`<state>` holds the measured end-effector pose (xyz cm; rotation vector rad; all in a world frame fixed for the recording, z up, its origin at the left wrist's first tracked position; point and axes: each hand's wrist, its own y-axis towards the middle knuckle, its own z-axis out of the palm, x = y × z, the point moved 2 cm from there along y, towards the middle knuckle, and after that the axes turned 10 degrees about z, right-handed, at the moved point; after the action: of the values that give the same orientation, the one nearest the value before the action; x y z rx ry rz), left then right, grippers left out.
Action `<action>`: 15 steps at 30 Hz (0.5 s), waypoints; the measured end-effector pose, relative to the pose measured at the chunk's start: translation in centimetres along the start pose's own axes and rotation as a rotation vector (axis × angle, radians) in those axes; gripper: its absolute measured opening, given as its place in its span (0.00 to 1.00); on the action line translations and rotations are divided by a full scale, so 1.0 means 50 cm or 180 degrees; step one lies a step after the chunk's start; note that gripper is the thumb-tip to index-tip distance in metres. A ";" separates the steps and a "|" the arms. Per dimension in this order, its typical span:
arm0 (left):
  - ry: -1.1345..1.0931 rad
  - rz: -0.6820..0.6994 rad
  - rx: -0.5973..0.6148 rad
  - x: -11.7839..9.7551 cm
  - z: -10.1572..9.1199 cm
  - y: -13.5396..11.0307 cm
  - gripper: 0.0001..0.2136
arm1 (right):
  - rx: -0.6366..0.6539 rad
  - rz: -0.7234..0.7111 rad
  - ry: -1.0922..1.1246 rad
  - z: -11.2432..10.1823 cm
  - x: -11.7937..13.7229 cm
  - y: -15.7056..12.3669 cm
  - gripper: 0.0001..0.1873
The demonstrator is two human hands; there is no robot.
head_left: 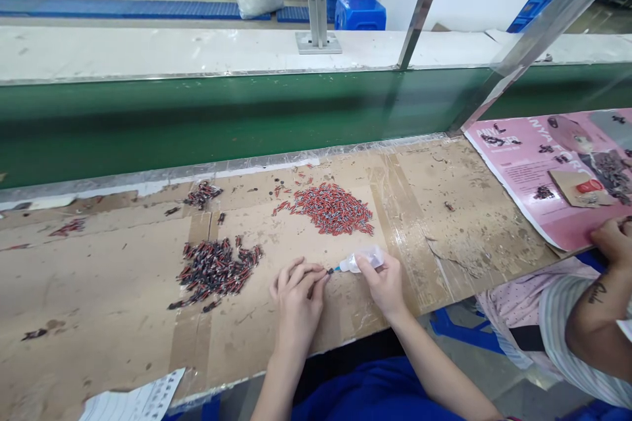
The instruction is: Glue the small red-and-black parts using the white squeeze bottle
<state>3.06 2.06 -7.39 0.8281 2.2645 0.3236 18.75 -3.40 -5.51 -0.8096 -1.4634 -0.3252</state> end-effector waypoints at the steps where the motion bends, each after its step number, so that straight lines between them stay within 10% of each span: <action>1: 0.0004 0.0002 -0.0002 -0.001 -0.001 0.001 0.09 | -0.0009 0.0005 0.0008 0.000 0.000 0.000 0.14; 9: -0.0090 -0.0053 -0.0038 0.006 0.005 -0.004 0.11 | -0.0229 -0.0010 0.0199 -0.020 0.004 0.007 0.15; 15: -0.0285 -0.0068 -0.0587 0.020 -0.065 0.003 0.10 | -0.0150 -0.0086 -0.0654 -0.035 0.010 -0.023 0.18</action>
<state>0.34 2.85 -5.49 0.7082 2.1222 0.4686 19.37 -5.23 -4.52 -0.8821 -1.6646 -0.3046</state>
